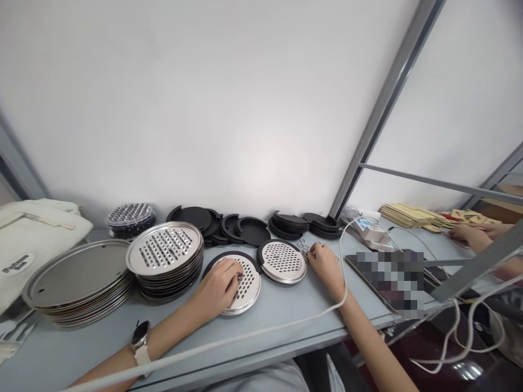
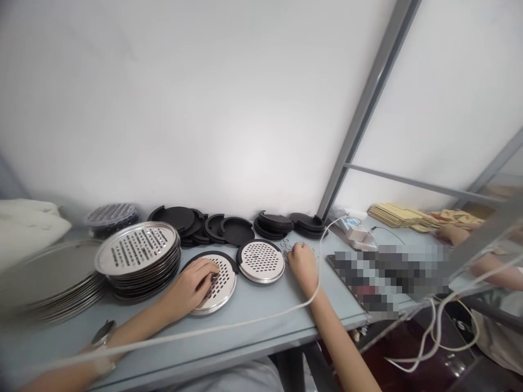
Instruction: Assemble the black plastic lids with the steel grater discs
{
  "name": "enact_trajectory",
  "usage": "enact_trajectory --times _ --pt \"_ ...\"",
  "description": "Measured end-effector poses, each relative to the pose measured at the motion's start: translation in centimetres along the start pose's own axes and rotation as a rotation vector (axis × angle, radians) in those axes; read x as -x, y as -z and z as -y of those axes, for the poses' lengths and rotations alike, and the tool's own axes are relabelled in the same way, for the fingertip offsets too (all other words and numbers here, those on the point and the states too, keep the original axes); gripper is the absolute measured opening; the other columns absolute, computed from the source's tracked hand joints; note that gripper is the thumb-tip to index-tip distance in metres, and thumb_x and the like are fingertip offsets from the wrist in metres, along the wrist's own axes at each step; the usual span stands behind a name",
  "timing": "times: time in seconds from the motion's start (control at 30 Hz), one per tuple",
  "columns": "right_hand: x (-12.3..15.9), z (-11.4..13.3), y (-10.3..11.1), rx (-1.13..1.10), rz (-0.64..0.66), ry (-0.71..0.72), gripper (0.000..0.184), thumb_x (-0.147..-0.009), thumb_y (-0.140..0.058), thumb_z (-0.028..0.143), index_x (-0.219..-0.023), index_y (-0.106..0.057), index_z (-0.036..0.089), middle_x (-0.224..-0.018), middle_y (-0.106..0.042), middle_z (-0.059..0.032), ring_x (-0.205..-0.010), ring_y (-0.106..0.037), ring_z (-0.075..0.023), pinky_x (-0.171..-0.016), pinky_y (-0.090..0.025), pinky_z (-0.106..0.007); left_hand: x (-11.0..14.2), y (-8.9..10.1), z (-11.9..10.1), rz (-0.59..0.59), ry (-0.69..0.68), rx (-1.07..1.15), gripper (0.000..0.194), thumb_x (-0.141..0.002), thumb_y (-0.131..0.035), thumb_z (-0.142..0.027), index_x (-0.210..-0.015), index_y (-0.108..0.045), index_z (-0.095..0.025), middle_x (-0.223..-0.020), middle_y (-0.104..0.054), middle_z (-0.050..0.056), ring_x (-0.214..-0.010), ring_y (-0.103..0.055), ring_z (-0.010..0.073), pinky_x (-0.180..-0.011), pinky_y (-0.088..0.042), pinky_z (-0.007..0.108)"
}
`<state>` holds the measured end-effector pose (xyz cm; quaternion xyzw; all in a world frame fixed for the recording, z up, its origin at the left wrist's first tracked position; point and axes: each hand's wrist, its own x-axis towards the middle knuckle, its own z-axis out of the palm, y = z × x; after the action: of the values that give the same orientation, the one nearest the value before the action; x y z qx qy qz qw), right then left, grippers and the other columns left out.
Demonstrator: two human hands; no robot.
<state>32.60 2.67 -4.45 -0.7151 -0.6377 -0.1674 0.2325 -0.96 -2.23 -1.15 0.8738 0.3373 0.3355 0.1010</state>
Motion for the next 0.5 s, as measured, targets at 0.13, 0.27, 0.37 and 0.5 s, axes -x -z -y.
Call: enact_trajectory --times 0.13,0.27,0.37,0.5 --pt "0.1 1.1 -0.3 0.053 0.023 -0.007 0.012 -0.086 -0.047 0.02 -0.079 -0.057 0.016 -0.078 -0.059 -0.011 -0.072 -0.056 -0.023 -0.067 -0.034 -0.032 -0.1 -0.1 0.0 -0.025 0.057 -0.035 0.021 -0.087 -0.037 -0.008 -0.095 -0.053 -0.02 -0.093 -0.056 0.005 -0.09 -0.052 0.0218 -0.083 -0.043 0.038" --pt "0.0 1.4 -0.2 -0.051 -0.033 0.054 0.017 -0.087 -0.043 0.024 -0.081 -0.057 0.017 -0.08 -0.058 -0.0083 -0.078 -0.055 -0.0223 -0.071 -0.034 -0.032 -0.1 0.0 -0.2 -0.041 0.092 -0.047 0.018 -0.087 -0.039 -0.009 -0.096 -0.051 -0.02 -0.095 -0.054 0.006 -0.091 -0.051 0.0228 -0.083 -0.042 0.039" --pt "-0.1 1.5 -0.2 -0.124 -0.061 0.078 0.019 -0.087 -0.04 0.025 -0.08 -0.057 0.018 -0.082 -0.057 -0.0081 -0.079 -0.054 -0.0221 -0.072 -0.034 -0.033 -0.1 0.1 -0.3 -0.023 0.088 -0.029 0.018 -0.087 -0.04 -0.01 -0.096 -0.052 -0.021 -0.094 -0.054 0.005 -0.091 -0.051 0.022 -0.082 -0.042 0.038" --pt "-0.1 1.7 -0.1 -0.197 -0.054 0.102 0.02 -0.085 -0.039 0.026 -0.079 -0.056 0.018 -0.082 -0.057 -0.0081 -0.079 -0.053 -0.0217 -0.072 -0.034 -0.033 -0.2 0.1 -0.4 -0.01 0.081 0.006 0.015 -0.083 -0.048 -0.011 -0.092 -0.053 -0.021 -0.094 -0.055 0.003 -0.091 -0.052 0.0207 -0.083 -0.042 0.036"
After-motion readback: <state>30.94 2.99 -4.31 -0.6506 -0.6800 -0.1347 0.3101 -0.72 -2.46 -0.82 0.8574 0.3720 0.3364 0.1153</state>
